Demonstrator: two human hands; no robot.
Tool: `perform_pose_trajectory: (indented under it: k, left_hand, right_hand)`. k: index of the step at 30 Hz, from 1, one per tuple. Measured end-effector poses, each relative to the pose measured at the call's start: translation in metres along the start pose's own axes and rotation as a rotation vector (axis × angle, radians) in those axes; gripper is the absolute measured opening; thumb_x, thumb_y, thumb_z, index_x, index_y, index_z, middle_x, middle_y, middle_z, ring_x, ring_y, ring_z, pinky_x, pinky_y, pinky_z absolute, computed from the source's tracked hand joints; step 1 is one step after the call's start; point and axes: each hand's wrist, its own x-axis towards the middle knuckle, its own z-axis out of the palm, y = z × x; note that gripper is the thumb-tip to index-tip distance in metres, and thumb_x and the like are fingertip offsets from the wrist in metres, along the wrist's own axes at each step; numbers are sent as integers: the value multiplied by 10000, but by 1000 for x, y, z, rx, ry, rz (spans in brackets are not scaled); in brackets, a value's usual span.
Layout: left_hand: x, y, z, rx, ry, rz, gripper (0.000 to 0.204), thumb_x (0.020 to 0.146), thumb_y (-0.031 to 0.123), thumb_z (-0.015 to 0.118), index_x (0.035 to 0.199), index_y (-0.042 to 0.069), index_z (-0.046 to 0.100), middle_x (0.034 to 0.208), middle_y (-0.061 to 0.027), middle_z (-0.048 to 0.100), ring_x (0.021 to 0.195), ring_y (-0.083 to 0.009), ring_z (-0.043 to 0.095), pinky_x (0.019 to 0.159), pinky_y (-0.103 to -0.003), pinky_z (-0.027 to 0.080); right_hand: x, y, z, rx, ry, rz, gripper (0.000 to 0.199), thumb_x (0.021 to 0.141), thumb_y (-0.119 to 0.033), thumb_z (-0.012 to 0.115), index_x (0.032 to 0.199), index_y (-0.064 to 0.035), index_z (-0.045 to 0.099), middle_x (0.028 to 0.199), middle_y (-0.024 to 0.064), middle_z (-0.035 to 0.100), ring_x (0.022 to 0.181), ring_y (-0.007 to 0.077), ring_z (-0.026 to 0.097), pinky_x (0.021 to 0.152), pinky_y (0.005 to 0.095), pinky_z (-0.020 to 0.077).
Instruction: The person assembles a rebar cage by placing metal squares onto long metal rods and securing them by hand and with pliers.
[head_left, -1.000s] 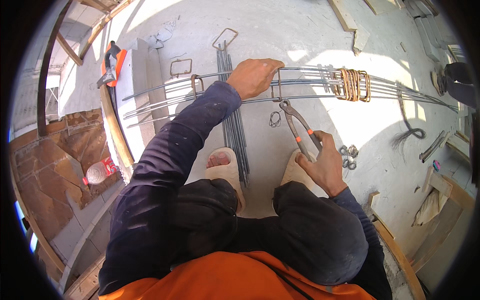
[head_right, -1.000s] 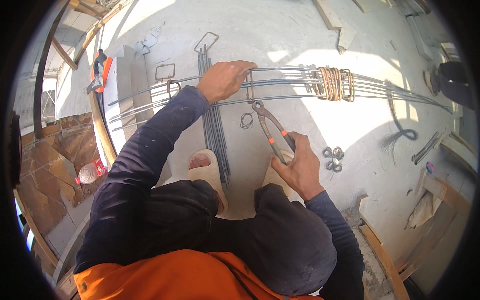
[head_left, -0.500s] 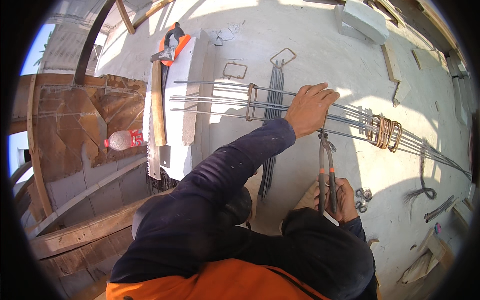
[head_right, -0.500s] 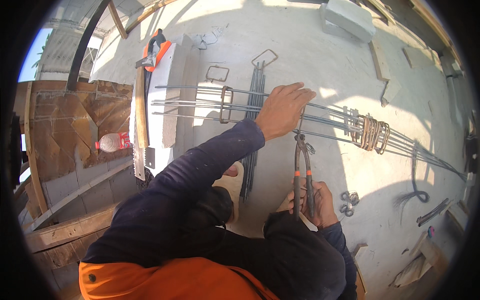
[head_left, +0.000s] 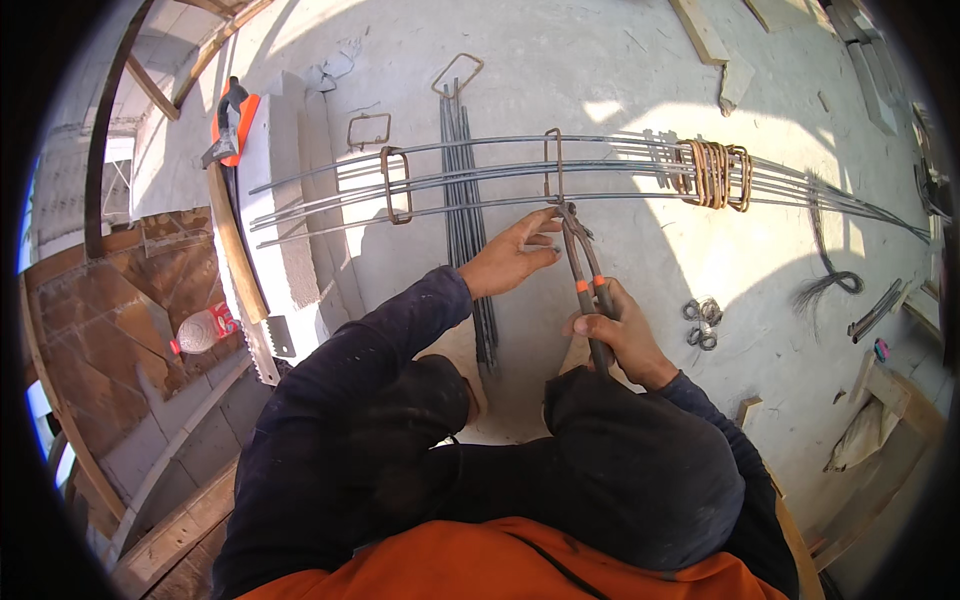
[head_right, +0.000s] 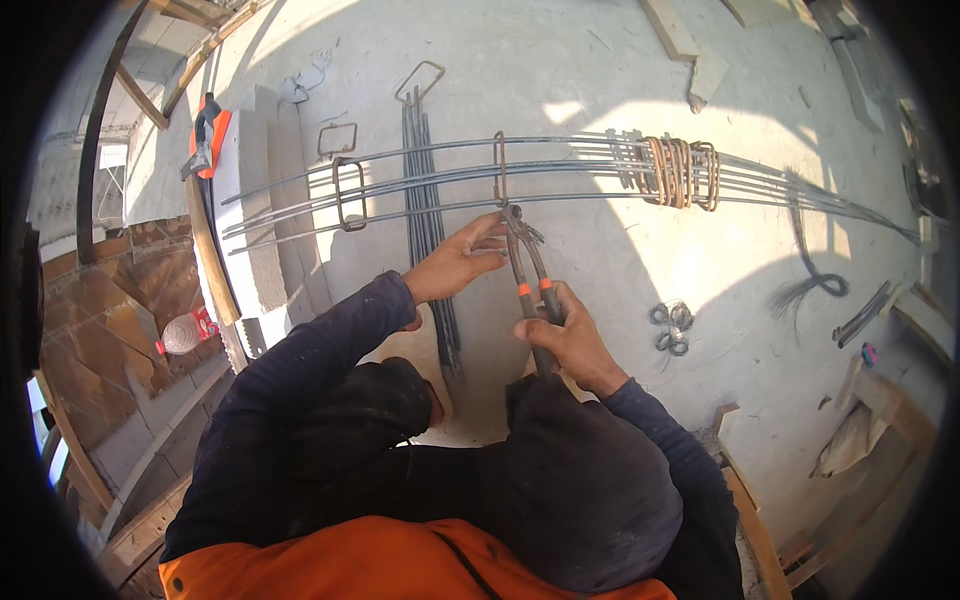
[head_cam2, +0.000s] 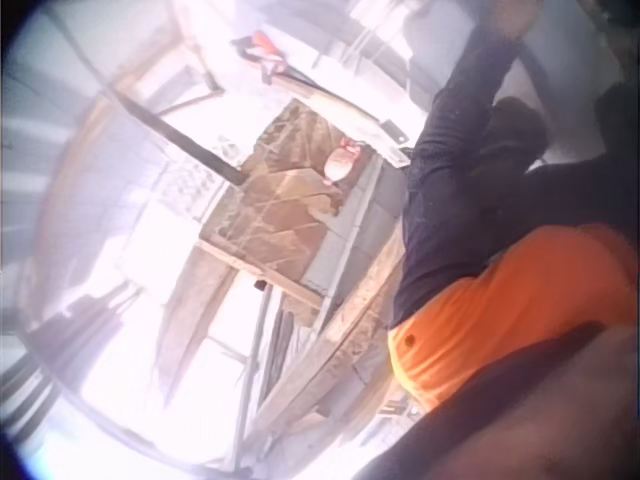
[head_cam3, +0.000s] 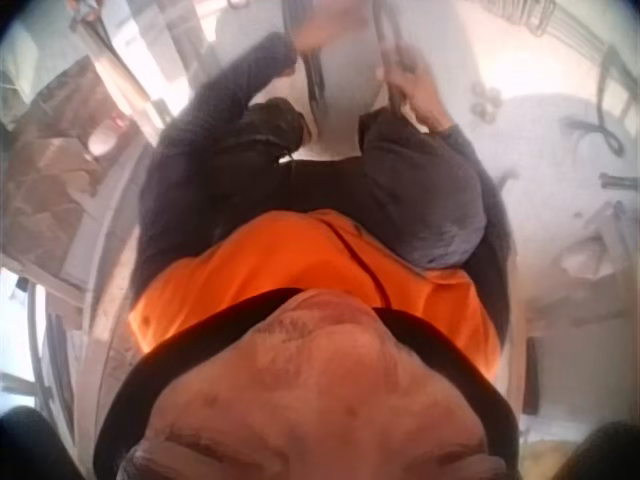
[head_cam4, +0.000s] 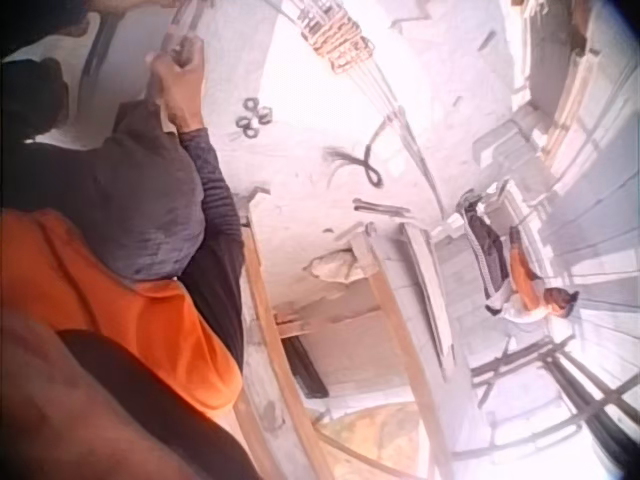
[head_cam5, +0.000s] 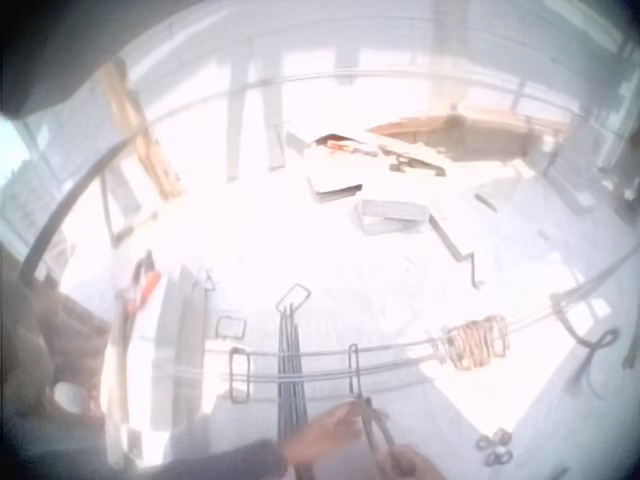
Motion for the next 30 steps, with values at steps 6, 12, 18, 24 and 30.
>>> perform_pose_trajectory:
  k: [6,12,18,24,30]
  left_hand:
    - [13,3,24,-195,32,-34,460,1100,196,599,1545,98,535,1476,-93,608,1355,-245,584,1076,-406,517]
    - [15,8,21,112,164,91,291,1066,225,628,1269,28,690,1065,-216,736,978,-334,711,861,-442,534]
    - [7,32,5,432,136,104,350,1011,263,622,1234,5,703,891,-286,716,853,-474,702,800,-525,544]
    - [9,42,-6,658,89,22,340,1005,280,618,1110,-20,737,915,-275,710,883,-460,703,833,-505,552]
    - [-5,78,-31,857,-46,211,281,988,215,609,1119,34,779,995,-204,754,941,-435,715,888,-494,564]
  right_hand:
    - [11,7,-19,198,-171,21,648,991,-376,596,1504,7,494,1065,103,673,737,125,594,659,295,553]
    - [15,21,-20,-139,51,-44,550,1083,-426,583,1404,21,566,949,67,647,689,108,578,636,294,539]
    - [25,18,-17,-520,58,-71,441,1072,-376,686,1278,14,661,854,67,682,752,156,644,719,337,531]
    - [27,26,-36,-184,-105,199,440,1071,-356,678,1293,24,660,878,73,721,856,257,716,795,411,553]
    - [12,28,-89,-693,127,-52,490,1059,-415,668,1376,-43,699,999,205,775,941,359,749,901,459,553]
